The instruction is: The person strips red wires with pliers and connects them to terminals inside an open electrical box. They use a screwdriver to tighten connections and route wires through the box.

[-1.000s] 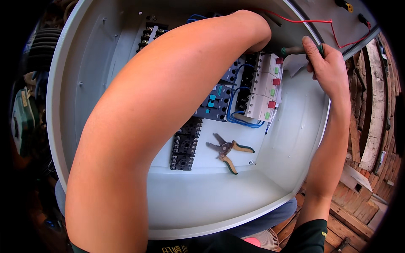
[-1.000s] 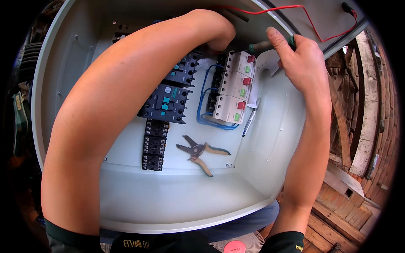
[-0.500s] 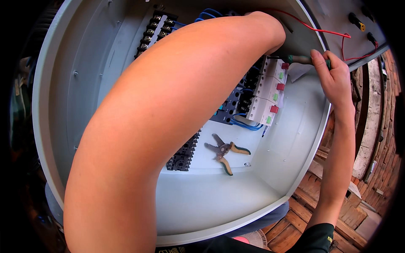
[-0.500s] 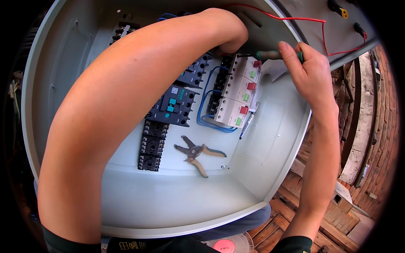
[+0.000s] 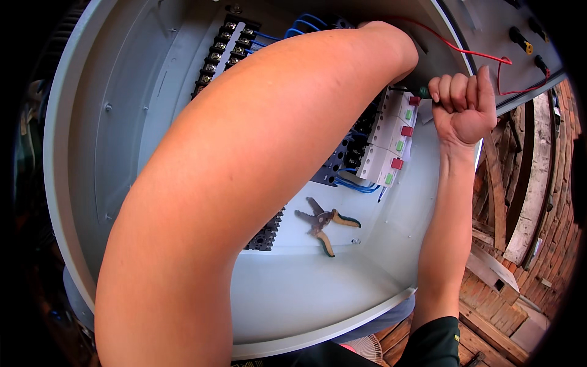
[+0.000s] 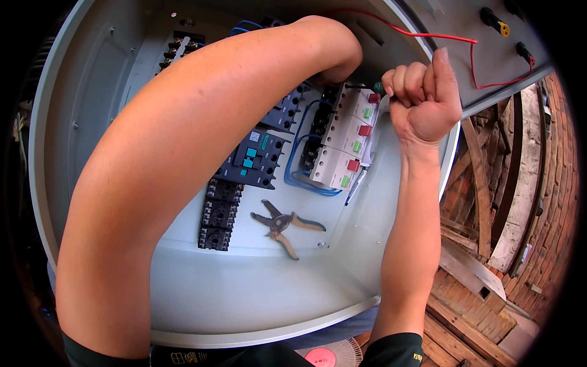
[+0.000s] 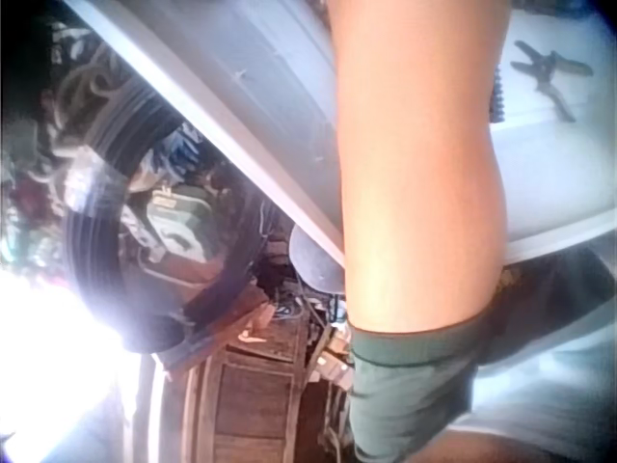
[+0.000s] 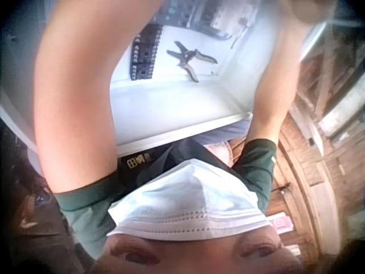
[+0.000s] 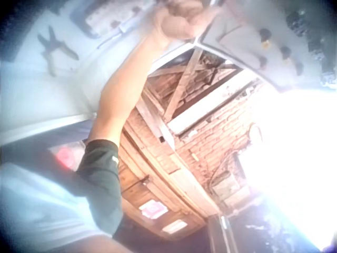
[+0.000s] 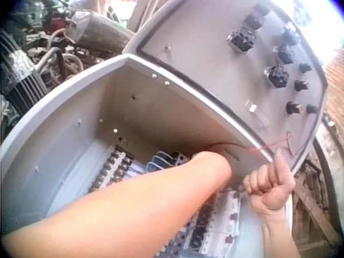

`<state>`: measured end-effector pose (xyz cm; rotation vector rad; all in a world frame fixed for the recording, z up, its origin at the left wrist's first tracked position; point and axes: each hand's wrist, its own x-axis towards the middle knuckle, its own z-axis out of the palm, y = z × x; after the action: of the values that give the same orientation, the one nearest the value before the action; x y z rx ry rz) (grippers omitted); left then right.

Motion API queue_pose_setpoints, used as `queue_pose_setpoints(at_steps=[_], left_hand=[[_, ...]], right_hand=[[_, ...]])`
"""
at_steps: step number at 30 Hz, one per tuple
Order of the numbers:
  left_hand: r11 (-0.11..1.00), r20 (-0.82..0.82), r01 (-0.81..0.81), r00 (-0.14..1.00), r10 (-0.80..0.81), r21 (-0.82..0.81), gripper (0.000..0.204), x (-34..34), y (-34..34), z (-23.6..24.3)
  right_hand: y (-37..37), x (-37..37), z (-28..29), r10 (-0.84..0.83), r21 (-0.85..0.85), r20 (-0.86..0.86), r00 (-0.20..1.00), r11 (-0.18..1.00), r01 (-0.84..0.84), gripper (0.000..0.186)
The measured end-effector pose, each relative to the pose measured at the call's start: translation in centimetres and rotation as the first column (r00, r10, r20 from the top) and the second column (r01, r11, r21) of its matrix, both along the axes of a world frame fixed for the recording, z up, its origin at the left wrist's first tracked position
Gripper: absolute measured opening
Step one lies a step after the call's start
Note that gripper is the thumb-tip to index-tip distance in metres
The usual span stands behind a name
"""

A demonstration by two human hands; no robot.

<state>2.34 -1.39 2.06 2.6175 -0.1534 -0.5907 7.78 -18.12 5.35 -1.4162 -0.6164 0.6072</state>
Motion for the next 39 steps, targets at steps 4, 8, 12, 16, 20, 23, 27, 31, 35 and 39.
queue_pose_setpoints(at_steps=[4, 8, 12, 16, 20, 23, 27, 31, 35, 39], left_hand=[[0.999, 0.002, -0.05, 0.999, 0.05, 0.018, 0.037, -0.3, 0.2, -0.2], [0.995, 0.03, -0.098, 0.995, 0.098, 0.007, 0.037, -0.9, 0.4, -0.2], [0.995, 0.047, -0.095, 0.994, 0.095, -0.006, 0.036, -0.7, -0.1, -0.3], [0.996, 0.022, -0.086, 0.996, 0.087, -0.018, 0.037, -0.5, 0.3, -0.4], [0.998, 0.057, -0.065, 0.996, 0.066, -0.012, 0.04, -0.2, -0.4, -0.6], [0.997, 0.056, -0.076, 0.996, 0.077, -0.01, 0.042, -0.5, -0.1, -0.4], [0.998, 0.043, -0.067, 0.997, 0.066, 0.002, 0.042, -0.7, 0.1, -0.2], [0.997, 0.025, -0.069, 0.997, 0.07, -0.03, 0.041, -0.4, 0.1, -0.3], [0.999, 0.032, -0.046, 0.998, 0.046, -0.006, 0.042, -0.1, -0.3, -0.4], [0.996, 0.007, -0.088, 0.996, 0.088, -0.001, 0.042, -1.0, 0.8, 0.2]], right_hand=[[1.1, -0.1, 0.4, -0.059, -0.129, 0.15, 0.987, 0.989, 0.079, 0.057], [1.6, -2.3, 3.8, 0.256, -0.574, 0.796, 0.548, 0.605, 0.552, 0.055], [0.7, -0.8, 6.4, 0.53, -0.708, 0.678, 0.509, 0.283, 0.647, 0.05], [0.2, -1.2, 5.5, 0.438, -0.667, 0.724, 0.533, 0.64, 0.381, 0.036], [-0.7, -1.5, 5.3, 0.448, -0.678, 0.683, 0.577, 0.681, 0.275, 0.022], [0.6, -2.1, 6.1, 0.528, -0.775, 0.632, 0.567, 0.426, 0.466, 0.026], [-0.5, -1.1, 4.8, 0.43, -0.636, 0.748, 0.506, 0.683, 0.359, 0.028], [0.1, -2.5, 5.1, 0.463, -0.68, 0.717, 0.521, 0.631, 0.373, 0.028], [-0.7, -1.6, 4.9, 0.471, -0.722, 0.69, 0.549, 0.498, 0.48, 0.031], [0.0, -1.7, 4.5, 0.392, -0.593, 0.735, 0.554, 0.767, 0.244, 0.032]])
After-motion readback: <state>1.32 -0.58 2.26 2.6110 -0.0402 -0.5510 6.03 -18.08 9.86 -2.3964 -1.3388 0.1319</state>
